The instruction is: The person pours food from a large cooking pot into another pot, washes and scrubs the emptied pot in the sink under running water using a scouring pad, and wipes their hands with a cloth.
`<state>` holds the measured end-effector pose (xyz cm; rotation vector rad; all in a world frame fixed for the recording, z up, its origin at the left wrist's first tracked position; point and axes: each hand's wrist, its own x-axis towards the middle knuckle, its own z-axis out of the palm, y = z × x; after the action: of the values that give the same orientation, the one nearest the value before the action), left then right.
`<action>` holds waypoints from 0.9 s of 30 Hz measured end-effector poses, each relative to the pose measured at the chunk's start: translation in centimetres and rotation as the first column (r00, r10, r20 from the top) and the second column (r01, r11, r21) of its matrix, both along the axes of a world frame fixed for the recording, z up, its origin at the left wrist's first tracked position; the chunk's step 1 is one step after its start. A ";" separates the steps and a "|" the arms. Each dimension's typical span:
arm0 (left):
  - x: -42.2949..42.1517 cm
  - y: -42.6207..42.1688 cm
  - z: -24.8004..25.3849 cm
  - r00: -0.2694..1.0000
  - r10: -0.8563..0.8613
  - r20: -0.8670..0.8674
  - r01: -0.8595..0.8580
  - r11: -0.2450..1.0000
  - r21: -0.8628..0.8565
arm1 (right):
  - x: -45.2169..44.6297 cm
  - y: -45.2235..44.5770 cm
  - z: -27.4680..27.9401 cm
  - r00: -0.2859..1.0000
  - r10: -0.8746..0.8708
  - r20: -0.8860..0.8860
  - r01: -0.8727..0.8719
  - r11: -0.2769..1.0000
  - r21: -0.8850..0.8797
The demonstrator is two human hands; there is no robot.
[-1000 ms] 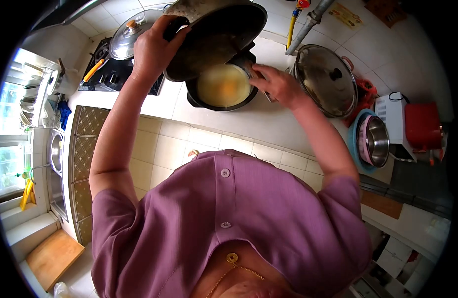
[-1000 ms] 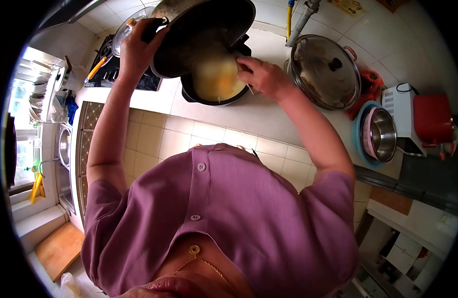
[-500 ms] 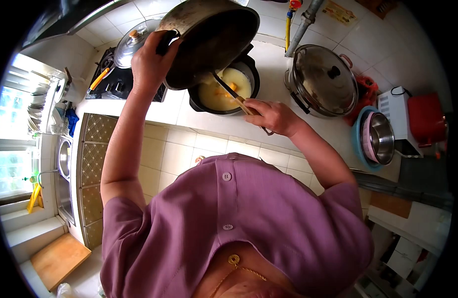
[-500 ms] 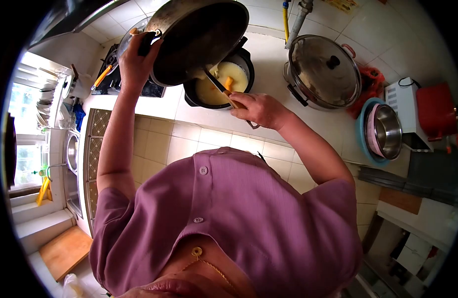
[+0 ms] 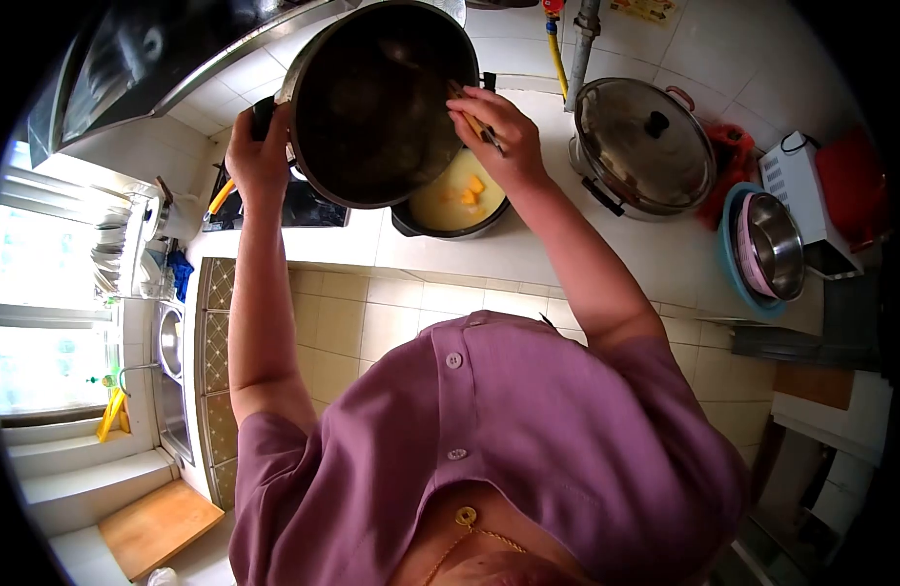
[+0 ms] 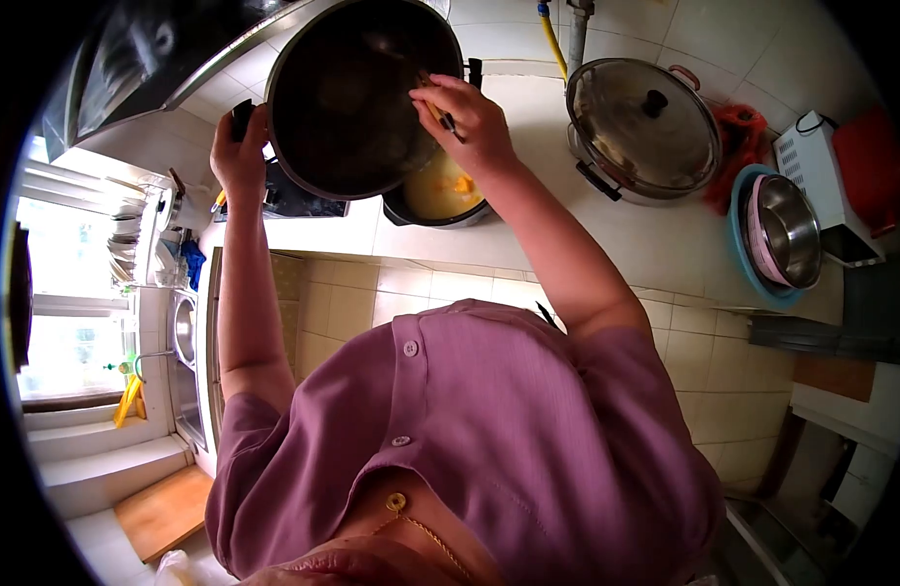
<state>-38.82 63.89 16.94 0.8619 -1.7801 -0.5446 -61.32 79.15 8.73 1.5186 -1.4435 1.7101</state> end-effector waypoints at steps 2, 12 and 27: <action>0.0 -0.1 -0.2 0.997 -0.048 -0.058 0.050 0.998 0.038 | 0.8 -0.3 0.4 1.000 0.020 -0.023 -0.020 1.000 0.016; 1.5 -0.7 -0.3 1.000 -0.015 -0.022 0.016 0.998 0.053 | 1.8 4.9 -3.8 0.809 0.407 -0.423 -0.228 0.882 0.411; 1.5 -1.0 0.3 0.992 -0.045 -0.117 0.061 0.988 0.139 | 2.5 5.7 -4.7 0.733 0.426 -0.530 -0.234 0.890 0.392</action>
<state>-37.29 62.88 17.22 0.8651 -1.6795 -0.7487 -58.83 84.90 4.02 2.3462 -1.1488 1.0014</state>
